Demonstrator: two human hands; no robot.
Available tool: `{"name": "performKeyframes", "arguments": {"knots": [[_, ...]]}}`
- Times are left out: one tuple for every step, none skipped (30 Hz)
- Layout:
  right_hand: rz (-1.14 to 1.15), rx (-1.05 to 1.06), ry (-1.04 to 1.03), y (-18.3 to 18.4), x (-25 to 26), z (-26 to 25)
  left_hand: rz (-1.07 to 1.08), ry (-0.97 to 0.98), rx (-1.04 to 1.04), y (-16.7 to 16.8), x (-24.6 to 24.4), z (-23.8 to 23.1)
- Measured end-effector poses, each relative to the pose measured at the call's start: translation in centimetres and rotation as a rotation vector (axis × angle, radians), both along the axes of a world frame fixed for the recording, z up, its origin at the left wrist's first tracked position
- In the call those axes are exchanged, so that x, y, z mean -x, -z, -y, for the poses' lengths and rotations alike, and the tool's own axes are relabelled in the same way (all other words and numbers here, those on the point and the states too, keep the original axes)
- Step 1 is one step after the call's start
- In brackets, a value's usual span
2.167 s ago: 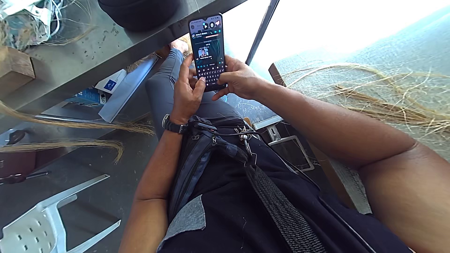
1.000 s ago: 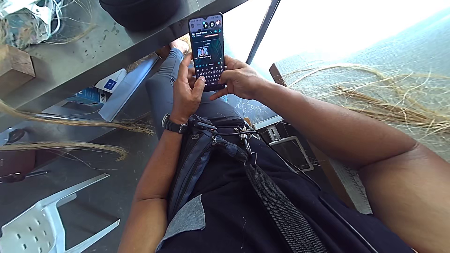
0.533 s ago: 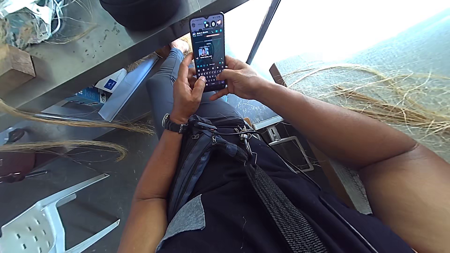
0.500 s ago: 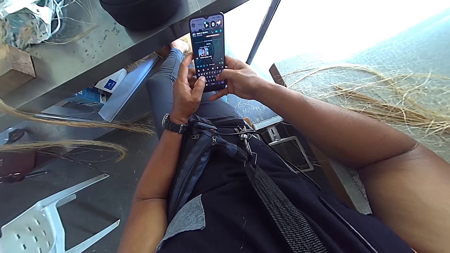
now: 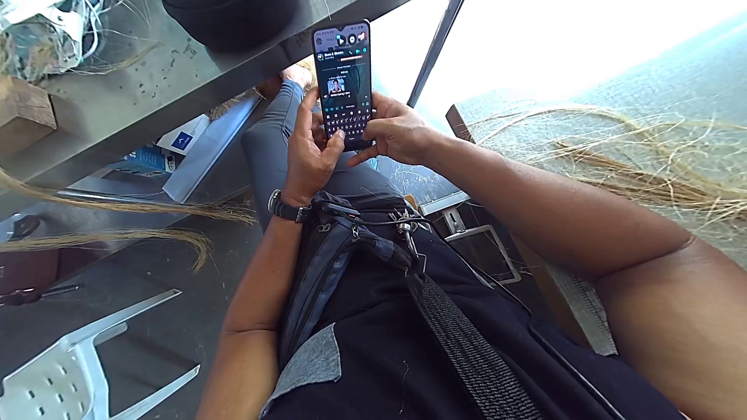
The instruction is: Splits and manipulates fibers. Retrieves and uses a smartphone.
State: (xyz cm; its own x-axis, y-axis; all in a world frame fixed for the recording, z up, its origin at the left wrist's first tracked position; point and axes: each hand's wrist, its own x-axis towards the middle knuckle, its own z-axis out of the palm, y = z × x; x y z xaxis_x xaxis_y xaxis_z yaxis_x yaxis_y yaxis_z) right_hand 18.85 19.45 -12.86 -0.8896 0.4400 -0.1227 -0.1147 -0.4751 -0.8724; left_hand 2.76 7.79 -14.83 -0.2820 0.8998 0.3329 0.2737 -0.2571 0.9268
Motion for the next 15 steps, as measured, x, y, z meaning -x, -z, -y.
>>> {"name": "performKeyframes", "arguments": {"knots": [[-0.001,0.0,-0.004,0.01,0.0,-0.03,0.001,0.006,-0.003,0.02,0.01,-0.02],[-0.002,0.0,-0.005,-0.02,-0.01,-0.03,0.001,0.009,-0.005,0.03,0.02,-0.03],[-0.001,0.0,-0.003,-0.05,-0.02,0.01,0.004,0.012,-0.008,0.03,0.0,-0.03],[0.001,0.0,-0.002,-0.09,-0.03,0.03,0.007,0.015,-0.007,0.03,-0.01,-0.03],[0.002,0.0,0.001,-0.12,-0.03,0.04,0.009,0.018,-0.005,0.06,-0.01,-0.04],[0.002,0.0,0.0,-0.12,-0.02,0.02,0.012,0.022,-0.006,0.13,0.02,-0.06],[0.001,-0.001,-0.002,-0.12,0.01,0.01,0.013,0.026,-0.007,0.19,0.07,-0.09],[0.001,-0.003,-0.004,-0.1,0.03,0.01,0.011,0.024,-0.008,0.25,0.1,-0.1],[0.001,-0.004,-0.004,-0.07,0.03,0.03,0.002,0.019,-0.007,0.26,0.1,-0.12],[-0.001,-0.005,-0.007,-0.04,0.03,0.02,-0.004,0.016,-0.007,0.24,0.09,-0.13],[-0.004,-0.005,-0.007,-0.05,0.05,0.01,-0.004,0.016,-0.006,0.18,0.07,-0.15],[-0.007,-0.002,-0.008,-0.03,0.08,-0.02,-0.002,0.016,-0.006,0.12,0.05,-0.15],[-0.007,-0.001,-0.008,-0.03,0.1,-0.02,0.001,0.017,-0.008,0.12,0.04,-0.15],[-0.008,0.0,-0.006,-0.04,0.09,0.0,0.008,0.02,-0.012,0.11,0.03,-0.14],[-0.007,0.001,-0.007,-0.05,0.08,0.0,0.014,0.023,-0.016,0.13,0.04,-0.15]]}}
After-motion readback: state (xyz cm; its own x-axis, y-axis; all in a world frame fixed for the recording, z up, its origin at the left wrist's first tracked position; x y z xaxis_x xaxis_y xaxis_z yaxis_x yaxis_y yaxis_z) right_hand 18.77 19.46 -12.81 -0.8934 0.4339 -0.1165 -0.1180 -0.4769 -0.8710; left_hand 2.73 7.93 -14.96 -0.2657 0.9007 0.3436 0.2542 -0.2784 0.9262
